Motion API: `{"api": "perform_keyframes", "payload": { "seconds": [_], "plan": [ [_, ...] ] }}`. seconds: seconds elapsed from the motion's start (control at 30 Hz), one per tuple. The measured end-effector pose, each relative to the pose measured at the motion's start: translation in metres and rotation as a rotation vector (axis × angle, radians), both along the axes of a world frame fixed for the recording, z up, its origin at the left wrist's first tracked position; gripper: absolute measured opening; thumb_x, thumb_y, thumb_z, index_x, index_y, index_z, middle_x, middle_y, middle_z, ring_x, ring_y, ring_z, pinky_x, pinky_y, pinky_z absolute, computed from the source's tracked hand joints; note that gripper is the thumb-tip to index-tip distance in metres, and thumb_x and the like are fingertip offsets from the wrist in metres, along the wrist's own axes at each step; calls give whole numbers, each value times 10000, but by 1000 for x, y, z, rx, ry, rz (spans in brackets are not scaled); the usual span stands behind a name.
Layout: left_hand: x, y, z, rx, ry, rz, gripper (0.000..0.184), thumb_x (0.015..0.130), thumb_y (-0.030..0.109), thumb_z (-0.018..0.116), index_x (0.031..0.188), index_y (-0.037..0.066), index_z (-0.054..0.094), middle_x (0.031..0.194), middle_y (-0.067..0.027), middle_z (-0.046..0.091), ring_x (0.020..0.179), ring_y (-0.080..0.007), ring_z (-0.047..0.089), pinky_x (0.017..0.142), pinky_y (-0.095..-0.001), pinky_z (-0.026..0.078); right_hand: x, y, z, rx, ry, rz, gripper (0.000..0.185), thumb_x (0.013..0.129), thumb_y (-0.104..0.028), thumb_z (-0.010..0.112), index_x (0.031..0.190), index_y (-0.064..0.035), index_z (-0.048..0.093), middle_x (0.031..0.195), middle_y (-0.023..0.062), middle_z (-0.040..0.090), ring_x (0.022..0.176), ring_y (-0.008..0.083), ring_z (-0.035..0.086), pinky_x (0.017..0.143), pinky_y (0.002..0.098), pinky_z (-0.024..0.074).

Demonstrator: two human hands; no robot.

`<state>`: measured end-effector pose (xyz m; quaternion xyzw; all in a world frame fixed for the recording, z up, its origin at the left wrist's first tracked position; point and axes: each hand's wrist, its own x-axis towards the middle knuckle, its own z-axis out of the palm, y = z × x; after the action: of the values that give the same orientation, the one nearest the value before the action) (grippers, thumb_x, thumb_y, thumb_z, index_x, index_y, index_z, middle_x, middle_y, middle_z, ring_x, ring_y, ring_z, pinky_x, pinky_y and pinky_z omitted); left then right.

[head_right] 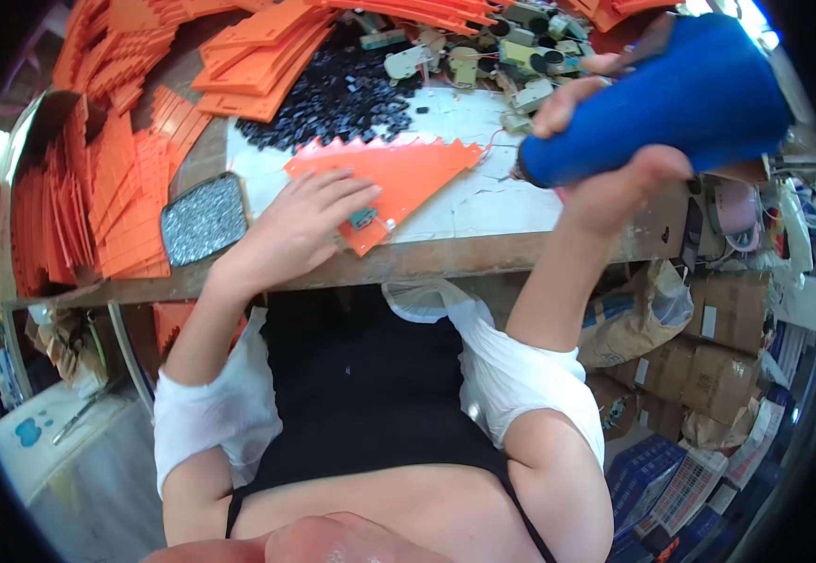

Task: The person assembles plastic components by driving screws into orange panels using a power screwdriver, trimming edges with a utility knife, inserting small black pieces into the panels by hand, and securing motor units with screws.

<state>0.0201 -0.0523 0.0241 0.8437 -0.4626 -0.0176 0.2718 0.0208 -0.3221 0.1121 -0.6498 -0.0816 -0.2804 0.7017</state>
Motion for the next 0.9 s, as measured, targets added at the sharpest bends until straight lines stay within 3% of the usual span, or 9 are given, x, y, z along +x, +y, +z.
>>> {"api": "perform_keyframes", "payload": {
  "seconds": [0.1, 0.17, 0.3, 0.37, 0.43, 0.53, 0.67, 0.77, 0.9],
  "plan": [
    [4, -5, 2, 195, -179, -97, 461, 716, 44, 594, 1173, 67, 533, 1171, -87, 533, 1152, -268, 484, 1023, -412, 343, -7, 9, 10, -62, 7, -19, 1058, 550, -913, 436, 1083, -1, 487, 671, 56, 522, 598, 172, 507, 577, 291, 415],
    [-2, 11, 21, 66, -299, -29, 371, 766, 64, 542, 1136, 73, 543, 1112, -87, 535, 1112, -266, 500, 1017, -433, 345, -5, 1, 7, -90, 26, 35, 1064, 559, -905, 447, 1099, 11, 486, 681, 56, 516, 613, 173, 502, 617, 291, 418],
    [-34, 100, 74, -160, -682, 458, 499, 667, 95, 723, 1118, 31, 520, 1077, -133, 518, 1028, -316, 497, 912, -461, 393, 14, -53, -17, 54, 31, 230, 1114, 532, -902, 481, 1158, 20, 466, 760, 78, 501, 715, 188, 489, 708, 329, 417],
    [-71, 161, 72, -395, -799, 779, 581, 732, 61, 757, 1187, -7, 401, 1143, -149, 478, 1026, -270, 506, 869, -387, 431, 19, -52, -23, -25, -32, 225, 1109, 537, -910, 459, 1125, 30, 479, 756, 87, 501, 689, 186, 509, 692, 323, 417],
    [-112, 195, 74, -685, -734, 1138, 593, 769, -6, 706, 1222, -32, 325, 1184, -161, 444, 1063, -232, 488, 913, -360, 426, 16, -36, -26, -84, 7, 150, 1124, 506, -921, 464, 1119, 21, 484, 762, 76, 490, 696, 179, 494, 702, 321, 403],
    [-188, 248, 20, -359, -479, 1616, 553, 786, 79, 705, 1185, -33, 340, 1130, -138, 448, 1005, -225, 491, 864, -362, 423, 26, -32, -34, 5, 64, 246, 1120, 496, -925, 465, 1124, 3, 439, 782, 75, 494, 716, 169, 485, 717, 306, 388],
    [-227, 248, -94, 49, -156, 1609, 450, 710, 163, 750, 1017, -35, 487, 954, -183, 490, 865, -316, 496, 785, -400, 404, 37, 15, -26, -14, 77, 263, 1068, 559, -897, 474, 1118, 13, 428, 771, 79, 509, 677, 171, 495, 682, 306, 398],
    [-226, 239, -171, -137, 154, 1853, 506, 705, 244, 777, 986, -47, 474, 1002, -206, 481, 923, -357, 504, 843, -402, 404, 49, 27, -27, -49, 109, 371, 1021, 609, -833, 533, 1116, 48, 445, 752, 73, 496, 703, 174, 476, 711, 304, 383],
    [-231, 234, -215, -248, 323, 1713, 504, 726, 196, 753, 1043, -35, 436, 1039, -198, 449, 903, -313, 490, 810, -381, 413, 51, 27, -23, -30, 108, 389, 978, 641, -797, 555, 1139, 35, 429, 743, 64, 486, 696, 167, 470, 694, 303, 387]
  ]
}}
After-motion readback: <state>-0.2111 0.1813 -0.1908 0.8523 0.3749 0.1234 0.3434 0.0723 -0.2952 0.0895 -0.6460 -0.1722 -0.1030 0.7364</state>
